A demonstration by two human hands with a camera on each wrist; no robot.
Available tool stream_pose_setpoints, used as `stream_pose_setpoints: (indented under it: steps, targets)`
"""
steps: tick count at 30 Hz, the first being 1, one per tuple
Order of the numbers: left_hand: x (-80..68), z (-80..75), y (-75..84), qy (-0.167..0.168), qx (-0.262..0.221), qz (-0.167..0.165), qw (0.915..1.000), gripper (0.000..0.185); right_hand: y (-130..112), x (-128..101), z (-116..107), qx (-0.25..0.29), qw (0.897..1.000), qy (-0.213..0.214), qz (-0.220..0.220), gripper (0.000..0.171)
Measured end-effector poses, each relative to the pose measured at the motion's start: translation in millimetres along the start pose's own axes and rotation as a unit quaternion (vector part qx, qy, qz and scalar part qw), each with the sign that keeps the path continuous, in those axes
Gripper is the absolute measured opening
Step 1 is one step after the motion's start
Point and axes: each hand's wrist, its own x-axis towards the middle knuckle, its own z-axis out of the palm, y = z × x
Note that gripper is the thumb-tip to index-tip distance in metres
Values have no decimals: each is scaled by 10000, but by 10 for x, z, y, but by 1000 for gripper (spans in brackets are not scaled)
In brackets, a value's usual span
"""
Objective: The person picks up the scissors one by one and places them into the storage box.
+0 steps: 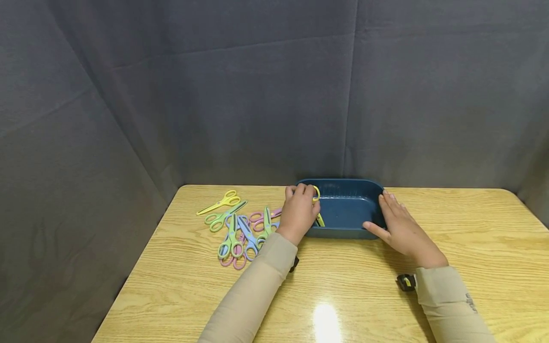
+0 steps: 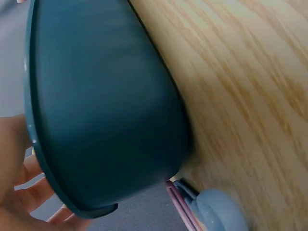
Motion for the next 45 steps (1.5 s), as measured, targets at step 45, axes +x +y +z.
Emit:
stream_pose_setpoints:
  steps: [45]
  targets:
    - [112,78,63,-1855,1310,297,9734,23,21,9,20,201,9998,84,-39,97]
